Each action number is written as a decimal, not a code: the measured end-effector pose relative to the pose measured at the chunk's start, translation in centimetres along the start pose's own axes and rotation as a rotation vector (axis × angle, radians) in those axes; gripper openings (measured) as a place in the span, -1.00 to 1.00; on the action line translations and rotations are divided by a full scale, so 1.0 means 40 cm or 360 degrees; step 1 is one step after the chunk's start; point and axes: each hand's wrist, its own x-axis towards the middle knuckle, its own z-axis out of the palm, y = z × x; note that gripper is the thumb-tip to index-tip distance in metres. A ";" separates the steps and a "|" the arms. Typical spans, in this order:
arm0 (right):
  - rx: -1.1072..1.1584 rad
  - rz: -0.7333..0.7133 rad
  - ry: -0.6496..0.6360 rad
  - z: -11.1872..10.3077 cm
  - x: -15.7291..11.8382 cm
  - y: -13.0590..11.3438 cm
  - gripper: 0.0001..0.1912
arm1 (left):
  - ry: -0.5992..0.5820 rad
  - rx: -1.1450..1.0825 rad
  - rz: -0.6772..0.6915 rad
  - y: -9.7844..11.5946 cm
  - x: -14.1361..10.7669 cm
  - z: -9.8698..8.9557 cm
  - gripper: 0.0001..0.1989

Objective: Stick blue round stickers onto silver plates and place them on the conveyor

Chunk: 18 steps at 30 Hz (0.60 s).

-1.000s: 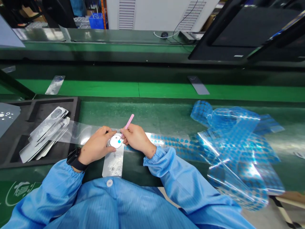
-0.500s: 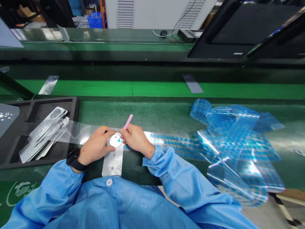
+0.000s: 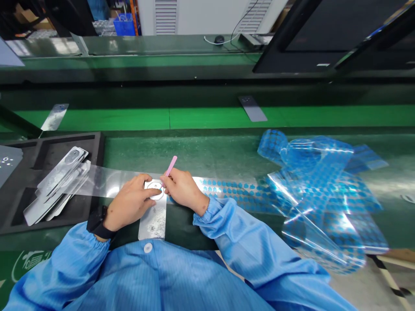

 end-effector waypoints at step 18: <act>-0.0342 -0.0559 0.0044 0.001 -0.048 0.022 -0.76 | 0.0058 -0.0007 -0.0038 0.005 -0.005 0.022 -0.69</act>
